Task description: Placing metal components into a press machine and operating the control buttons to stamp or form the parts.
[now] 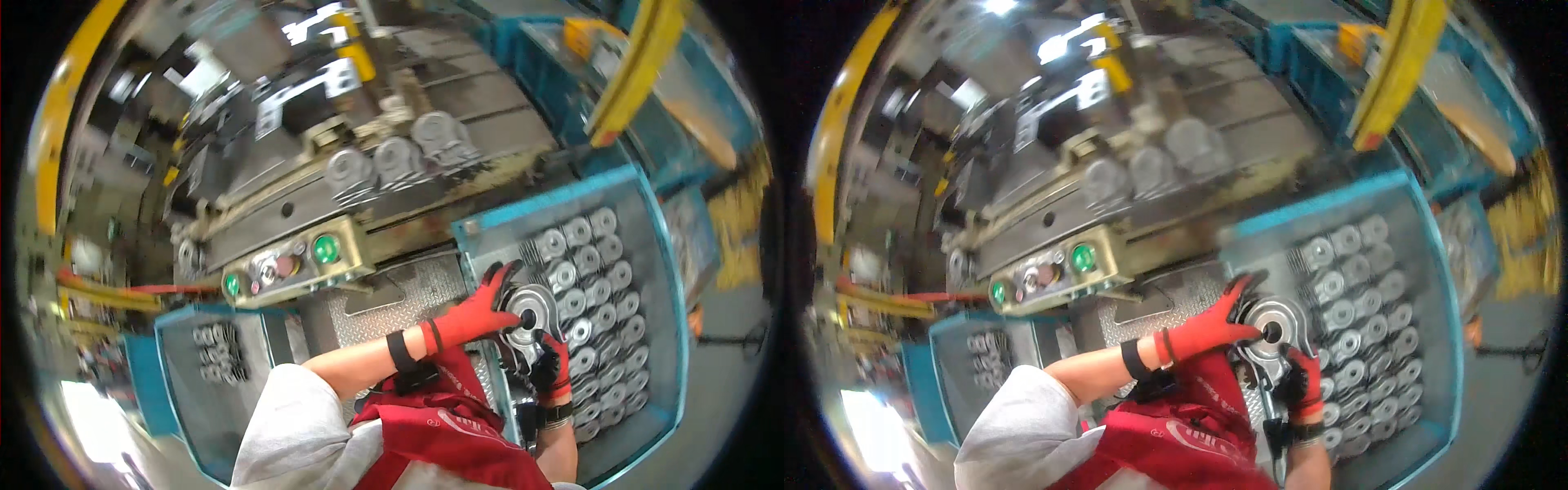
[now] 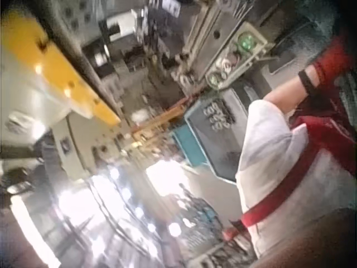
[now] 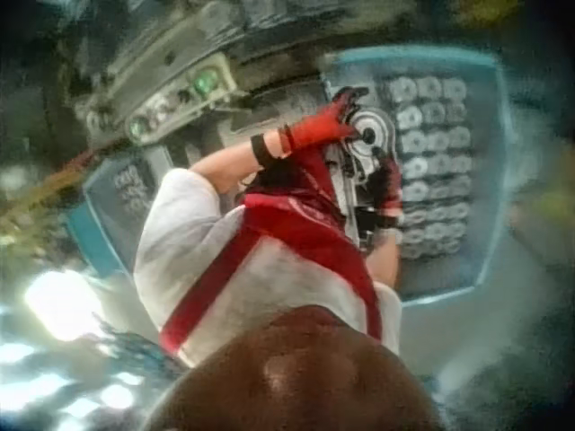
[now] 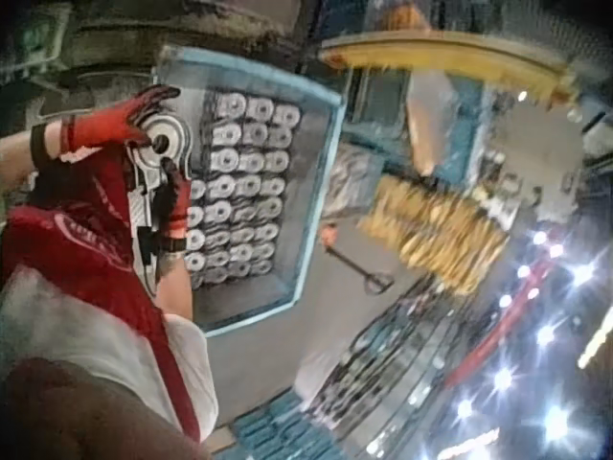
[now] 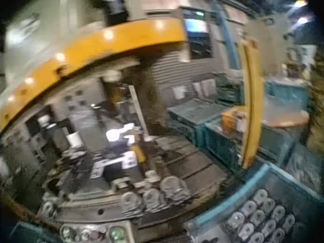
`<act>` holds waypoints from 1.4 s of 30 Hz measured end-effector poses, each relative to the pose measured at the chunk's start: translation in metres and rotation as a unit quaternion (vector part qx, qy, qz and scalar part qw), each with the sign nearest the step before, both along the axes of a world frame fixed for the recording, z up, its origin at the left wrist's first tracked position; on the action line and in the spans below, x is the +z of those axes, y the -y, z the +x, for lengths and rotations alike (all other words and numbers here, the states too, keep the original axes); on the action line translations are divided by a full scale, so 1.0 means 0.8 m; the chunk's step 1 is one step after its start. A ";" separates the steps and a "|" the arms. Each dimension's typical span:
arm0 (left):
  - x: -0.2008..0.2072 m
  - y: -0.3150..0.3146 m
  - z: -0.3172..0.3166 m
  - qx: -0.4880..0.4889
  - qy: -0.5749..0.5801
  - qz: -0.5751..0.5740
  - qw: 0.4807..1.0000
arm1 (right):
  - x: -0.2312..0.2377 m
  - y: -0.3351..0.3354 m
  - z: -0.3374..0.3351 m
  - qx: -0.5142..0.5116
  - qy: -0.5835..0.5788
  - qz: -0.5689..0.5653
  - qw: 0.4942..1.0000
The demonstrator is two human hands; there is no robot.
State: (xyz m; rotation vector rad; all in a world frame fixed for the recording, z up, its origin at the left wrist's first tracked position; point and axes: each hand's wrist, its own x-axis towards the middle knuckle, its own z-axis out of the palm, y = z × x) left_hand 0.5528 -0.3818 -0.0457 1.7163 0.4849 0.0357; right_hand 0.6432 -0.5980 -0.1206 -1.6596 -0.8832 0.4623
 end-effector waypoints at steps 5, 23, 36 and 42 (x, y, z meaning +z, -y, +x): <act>0.041 -0.057 -0.083 0.054 -0.030 -0.198 0.978 | 0.071 -0.086 -0.012 0.094 -0.141 0.053 0.984; -0.017 -0.393 -0.307 0.102 0.141 -0.307 0.936 | 0.134 -0.543 -0.157 0.341 0.029 -0.134 0.930; -0.055 -0.489 -0.283 0.213 0.019 0.426 0.879 | 0.119 -0.645 -0.209 0.298 0.478 -0.136 0.815; -0.086 -0.444 -0.310 0.350 -0.044 0.299 0.887 | 0.078 -0.636 -0.251 0.256 0.637 -0.195 0.700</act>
